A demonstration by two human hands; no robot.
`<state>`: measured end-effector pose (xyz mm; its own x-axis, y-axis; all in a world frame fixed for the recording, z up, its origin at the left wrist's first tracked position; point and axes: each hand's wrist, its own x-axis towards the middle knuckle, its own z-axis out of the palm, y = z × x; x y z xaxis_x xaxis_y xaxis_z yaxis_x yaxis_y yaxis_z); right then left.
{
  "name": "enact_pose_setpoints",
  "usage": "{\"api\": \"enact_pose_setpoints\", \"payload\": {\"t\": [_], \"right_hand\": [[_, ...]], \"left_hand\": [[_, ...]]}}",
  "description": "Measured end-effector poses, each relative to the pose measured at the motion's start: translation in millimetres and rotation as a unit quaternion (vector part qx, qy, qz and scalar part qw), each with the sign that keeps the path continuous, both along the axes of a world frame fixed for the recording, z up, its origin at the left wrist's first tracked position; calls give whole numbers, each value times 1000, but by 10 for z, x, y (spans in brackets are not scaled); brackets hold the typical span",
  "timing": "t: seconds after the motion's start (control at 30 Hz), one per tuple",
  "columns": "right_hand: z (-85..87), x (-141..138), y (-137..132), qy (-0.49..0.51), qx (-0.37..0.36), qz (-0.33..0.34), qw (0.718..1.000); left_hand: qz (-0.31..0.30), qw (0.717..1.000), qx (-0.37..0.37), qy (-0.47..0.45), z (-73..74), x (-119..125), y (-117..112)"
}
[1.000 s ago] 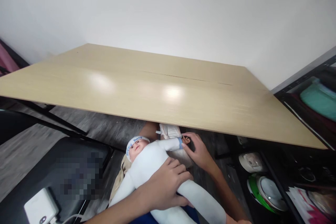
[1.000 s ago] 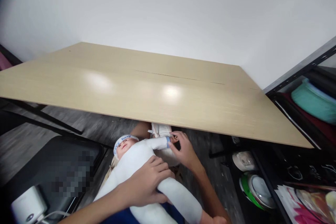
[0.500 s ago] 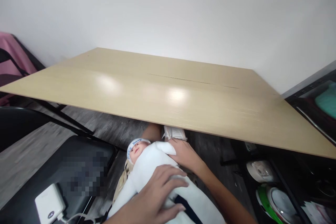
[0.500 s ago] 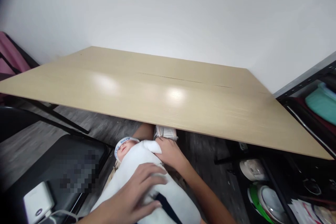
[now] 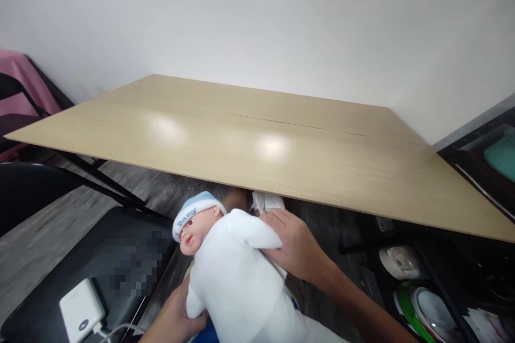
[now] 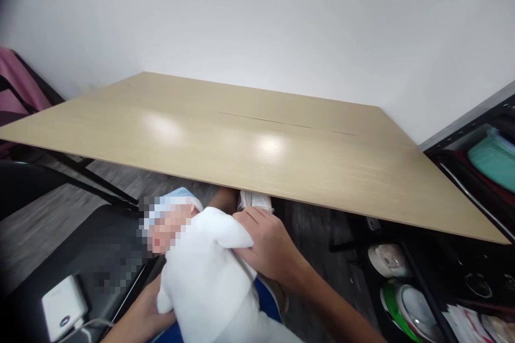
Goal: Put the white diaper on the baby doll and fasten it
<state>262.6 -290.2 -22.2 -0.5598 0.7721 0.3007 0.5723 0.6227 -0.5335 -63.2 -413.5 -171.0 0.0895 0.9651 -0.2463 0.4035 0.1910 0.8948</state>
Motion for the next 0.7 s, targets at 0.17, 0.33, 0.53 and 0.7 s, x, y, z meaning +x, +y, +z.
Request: {"api": "enact_pose_setpoints", "payload": {"t": [0.17, 0.33, 0.53, 0.7], "right_hand": [[576, 435, -170, -19, -15, -64, 998], [736, 856, 21, -68, 8, -220, 973], [399, 1227, 532, -121, 10, -320, 940], [44, 1426, 815, -131, 16, -340, 931]], "left_hand": [[-76, 995, 69, -8, 674, 54, 351], [-145, 970, 174, 86, 1379, 160, 1353], [-157, 930, 256, 210, 1592, 500, 2560], [-189, 901, 269, 282, 1545, 584, 3062]]}}
